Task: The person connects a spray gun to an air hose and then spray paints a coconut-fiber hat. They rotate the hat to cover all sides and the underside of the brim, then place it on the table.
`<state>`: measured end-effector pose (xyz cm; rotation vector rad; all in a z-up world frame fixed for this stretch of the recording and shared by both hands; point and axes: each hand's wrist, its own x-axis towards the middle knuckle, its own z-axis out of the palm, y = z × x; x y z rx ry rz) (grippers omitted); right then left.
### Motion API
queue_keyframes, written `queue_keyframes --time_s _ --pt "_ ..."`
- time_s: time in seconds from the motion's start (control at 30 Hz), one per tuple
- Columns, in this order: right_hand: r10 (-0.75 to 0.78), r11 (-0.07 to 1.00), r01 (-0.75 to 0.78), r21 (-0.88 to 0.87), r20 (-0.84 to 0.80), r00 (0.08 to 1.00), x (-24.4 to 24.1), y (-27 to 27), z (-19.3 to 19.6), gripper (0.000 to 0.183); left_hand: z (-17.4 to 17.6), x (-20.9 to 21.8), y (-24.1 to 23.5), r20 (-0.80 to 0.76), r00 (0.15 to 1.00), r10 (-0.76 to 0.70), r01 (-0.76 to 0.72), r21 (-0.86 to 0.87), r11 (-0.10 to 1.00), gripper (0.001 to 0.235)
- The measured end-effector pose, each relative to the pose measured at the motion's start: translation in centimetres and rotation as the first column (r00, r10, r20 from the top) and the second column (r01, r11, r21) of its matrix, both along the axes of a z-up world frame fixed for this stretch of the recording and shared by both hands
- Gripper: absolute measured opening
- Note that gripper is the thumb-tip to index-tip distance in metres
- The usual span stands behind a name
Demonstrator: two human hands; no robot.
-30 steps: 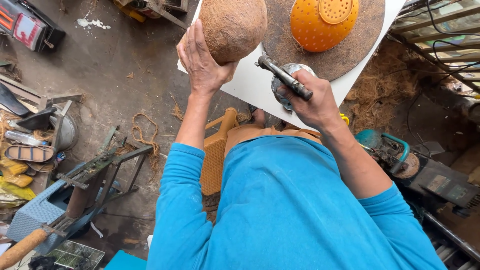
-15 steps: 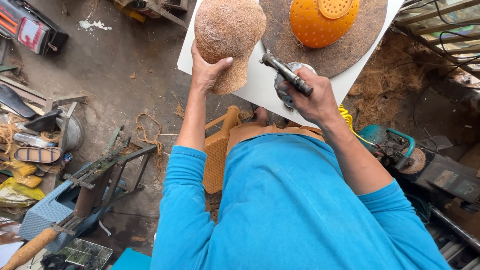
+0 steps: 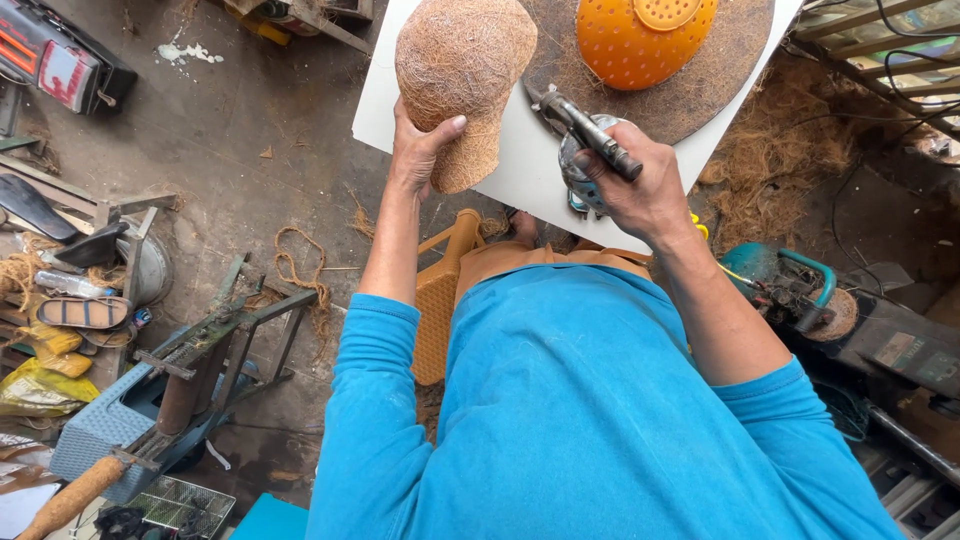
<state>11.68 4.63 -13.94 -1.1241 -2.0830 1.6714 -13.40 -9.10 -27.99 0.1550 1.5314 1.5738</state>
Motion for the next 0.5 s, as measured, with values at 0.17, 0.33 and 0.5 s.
queue_keyframes --time_s 0.17,0.33,0.5 --pt "0.009 0.993 -0.018 -0.118 -0.073 0.997 -0.6 -0.5 1.5 0.029 0.6 -0.1 -0.1 -0.027 0.996 -0.087 0.088 0.034 0.996 0.116" --pt "0.091 0.973 -0.102 0.205 0.063 0.994 1.1 1.1 -1.4 0.039 0.1 -0.8 -1.1 -0.073 0.980 -0.185 0.191 0.088 0.978 0.113" --pt "0.032 0.985 -0.047 0.164 0.097 0.995 1.7 2.5 -0.5 0.047 0.7 -1.4 -1.5 -0.265 0.926 -0.268 0.281 0.011 0.960 0.115"
